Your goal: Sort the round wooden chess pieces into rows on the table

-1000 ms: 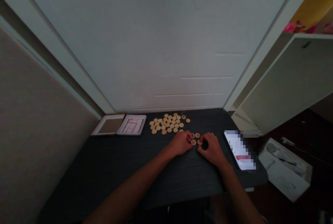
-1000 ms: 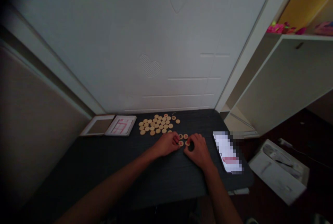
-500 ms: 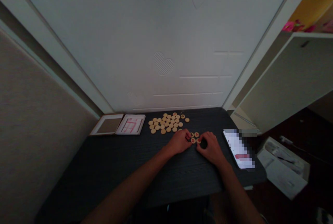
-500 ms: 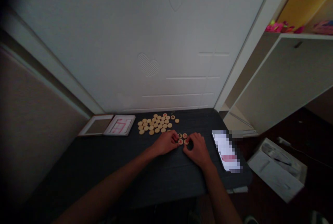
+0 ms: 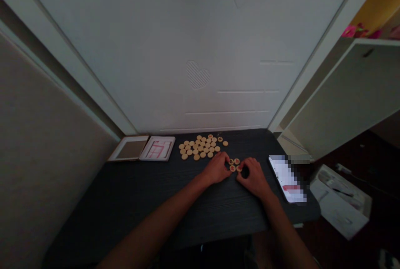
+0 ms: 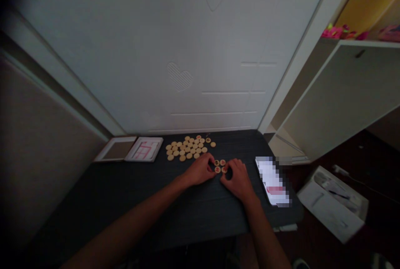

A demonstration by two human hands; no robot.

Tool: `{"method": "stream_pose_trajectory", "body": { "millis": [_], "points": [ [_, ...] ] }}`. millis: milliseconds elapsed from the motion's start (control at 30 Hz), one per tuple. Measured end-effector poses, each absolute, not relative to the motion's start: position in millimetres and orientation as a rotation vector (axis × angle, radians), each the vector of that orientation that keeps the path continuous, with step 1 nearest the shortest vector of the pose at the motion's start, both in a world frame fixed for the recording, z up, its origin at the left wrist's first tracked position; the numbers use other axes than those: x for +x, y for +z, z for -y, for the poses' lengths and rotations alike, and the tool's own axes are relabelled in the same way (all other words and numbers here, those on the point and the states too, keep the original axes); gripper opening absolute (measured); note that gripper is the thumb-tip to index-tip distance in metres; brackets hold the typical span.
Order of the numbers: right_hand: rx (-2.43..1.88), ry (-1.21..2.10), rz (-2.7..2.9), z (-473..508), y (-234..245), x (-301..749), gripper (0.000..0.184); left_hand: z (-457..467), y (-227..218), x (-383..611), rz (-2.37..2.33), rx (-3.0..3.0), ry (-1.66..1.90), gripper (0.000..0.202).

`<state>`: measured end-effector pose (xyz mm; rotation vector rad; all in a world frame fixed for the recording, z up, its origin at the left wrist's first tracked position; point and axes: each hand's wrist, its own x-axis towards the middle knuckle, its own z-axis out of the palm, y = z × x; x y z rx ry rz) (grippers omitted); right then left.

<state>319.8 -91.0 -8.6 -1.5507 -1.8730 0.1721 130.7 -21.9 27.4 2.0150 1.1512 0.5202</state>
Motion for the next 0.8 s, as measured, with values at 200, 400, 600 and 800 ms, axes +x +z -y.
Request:
{"method": "stream_pose_trajectory", "body": {
  "millis": [200, 400, 600, 800],
  "points": [
    [-1.535, 0.165, 1.881, 90.4, -9.2, 320.2, 0.018, 21.1, 27.7, 131.2, -1.145, 2.016, 0.520, 0.026],
    [-1.533, 0.180, 1.873, 90.8, -9.3, 320.1, 0.018, 19.5, 26.8, 130.2, -1.139, 2.035, 0.516, 0.027],
    [-1.524, 0.201, 1.834, 90.6, -9.2, 320.8, 0.019, 18.8, 25.7, 131.4, -1.149, 2.048, 0.516, 0.026],
    [-1.466, 0.208, 1.835, 90.2, -8.8, 321.7, 0.022, 19.7, 28.4, 132.7, -1.149, 2.073, 0.521, 0.027]
  ]
}}
